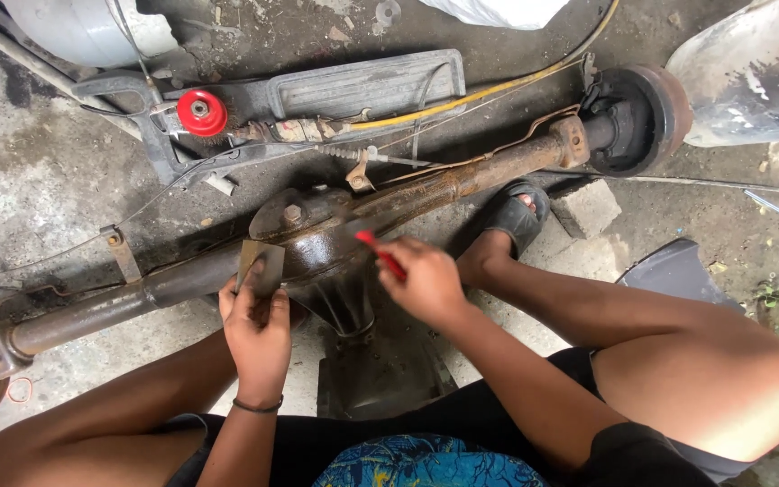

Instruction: Cleaning and marking a metal axle housing using sandpaper and a marker

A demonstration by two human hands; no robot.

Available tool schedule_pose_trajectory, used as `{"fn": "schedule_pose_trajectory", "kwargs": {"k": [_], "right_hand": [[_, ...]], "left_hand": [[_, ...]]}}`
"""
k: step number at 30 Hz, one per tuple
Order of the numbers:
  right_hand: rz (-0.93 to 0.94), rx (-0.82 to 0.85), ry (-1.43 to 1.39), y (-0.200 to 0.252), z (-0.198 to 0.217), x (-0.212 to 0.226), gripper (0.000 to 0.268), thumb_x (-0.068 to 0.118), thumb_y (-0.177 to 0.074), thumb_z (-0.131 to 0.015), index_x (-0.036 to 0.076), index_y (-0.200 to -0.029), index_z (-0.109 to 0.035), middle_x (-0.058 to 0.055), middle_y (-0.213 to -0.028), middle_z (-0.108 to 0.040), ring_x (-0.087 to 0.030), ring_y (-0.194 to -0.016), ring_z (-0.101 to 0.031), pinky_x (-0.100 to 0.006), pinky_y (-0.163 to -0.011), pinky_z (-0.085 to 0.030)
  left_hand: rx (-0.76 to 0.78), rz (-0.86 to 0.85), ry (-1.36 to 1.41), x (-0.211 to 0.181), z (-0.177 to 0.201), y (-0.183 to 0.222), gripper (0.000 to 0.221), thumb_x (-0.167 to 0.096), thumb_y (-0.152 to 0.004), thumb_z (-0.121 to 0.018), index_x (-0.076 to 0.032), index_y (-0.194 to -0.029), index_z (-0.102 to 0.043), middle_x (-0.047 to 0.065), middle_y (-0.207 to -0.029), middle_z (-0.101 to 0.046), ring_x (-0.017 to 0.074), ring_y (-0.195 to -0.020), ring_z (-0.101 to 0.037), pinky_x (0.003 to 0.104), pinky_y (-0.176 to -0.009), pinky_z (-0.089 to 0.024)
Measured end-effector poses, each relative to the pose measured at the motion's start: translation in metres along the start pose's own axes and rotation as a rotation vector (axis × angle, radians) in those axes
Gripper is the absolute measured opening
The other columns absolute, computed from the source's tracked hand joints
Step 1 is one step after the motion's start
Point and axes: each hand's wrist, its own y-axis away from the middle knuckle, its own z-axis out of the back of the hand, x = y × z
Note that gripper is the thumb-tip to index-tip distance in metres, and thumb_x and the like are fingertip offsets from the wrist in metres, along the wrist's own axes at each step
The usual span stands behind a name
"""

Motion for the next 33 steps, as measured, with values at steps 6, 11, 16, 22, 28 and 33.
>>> {"fn": "schedule_pose_trajectory", "kwargs": {"k": [6,11,16,22,28,33], "right_hand": [[-0.287,-0.14,0.26,-0.02,0.003,-0.087,0.022,0.029,-0.086,-0.076,0.025,-0.107,-0.079,0.001,-0.091,-0.074,-0.023,-0.083,-0.075,-0.033,-0.072,-0.059],[-0.025,-0.168,0.108,-0.001,-0.008,-0.031,0.029,0.026,-0.08,-0.077,0.022,-0.108,-0.077,-0.01,-0.088,-0.072,-0.038,-0.085,-0.073,-0.048,-0.074,-0.059],[0.15,-0.065,0.043,0.007,-0.021,-0.017,0.03,0.026,-0.081,-0.077,0.025,-0.112,-0.079,-0.01,-0.09,-0.074,-0.036,-0.089,-0.074,-0.044,-0.077,-0.06],[-0.151,-0.015,0.289,-0.014,0.01,-0.063,0.028,0.031,-0.082,-0.076,0.03,-0.11,-0.078,-0.004,-0.097,-0.076,-0.031,-0.093,-0.074,-0.043,-0.079,-0.059],[-0.338,-0.115,0.117,-0.018,0.035,-0.03,0.022,0.042,-0.092,-0.072,0.036,-0.112,-0.077,0.0,-0.098,-0.078,-0.027,-0.097,-0.074,-0.041,-0.078,-0.057],[-0.258,-0.1,-0.672,-0.009,0.012,0.002,0.013,0.018,-0.098,-0.071,0.017,-0.107,-0.081,-0.008,-0.08,-0.081,-0.012,-0.083,-0.074,-0.028,-0.08,-0.058]], "left_hand": [[0.001,-0.007,-0.002,-0.008,-0.006,0.004,0.045,-0.001,-0.094,-0.065,-0.008,-0.138,-0.065,0.017,-0.131,-0.042,0.0284,-0.114,-0.057,0.046,-0.104,-0.049],[0.009,0.014,0.005,-0.006,-0.008,0.003,0.045,-0.001,-0.094,-0.064,-0.007,-0.138,-0.065,0.017,-0.131,-0.043,0.0308,-0.115,-0.058,0.048,-0.105,-0.048],[0.017,0.019,-0.038,-0.003,-0.007,0.002,0.045,-0.003,-0.094,-0.065,-0.01,-0.138,-0.065,0.016,-0.131,-0.044,0.0309,-0.118,-0.057,0.048,-0.106,-0.047],[0.009,0.014,-0.029,-0.002,-0.009,0.003,0.045,-0.005,-0.094,-0.065,-0.01,-0.138,-0.066,0.016,-0.131,-0.044,0.031,-0.119,-0.055,0.048,-0.109,-0.043],[-0.003,0.013,0.002,-0.004,-0.011,0.002,0.045,-0.003,-0.093,-0.065,-0.009,-0.138,-0.066,0.017,-0.13,-0.045,0.0312,-0.117,-0.055,0.048,-0.108,-0.044],[0.0,-0.015,-0.039,-0.003,-0.01,0.002,0.047,-0.004,-0.091,-0.066,-0.011,-0.138,-0.067,0.016,-0.128,-0.047,0.0334,-0.12,-0.054,0.046,-0.111,-0.041]]}}
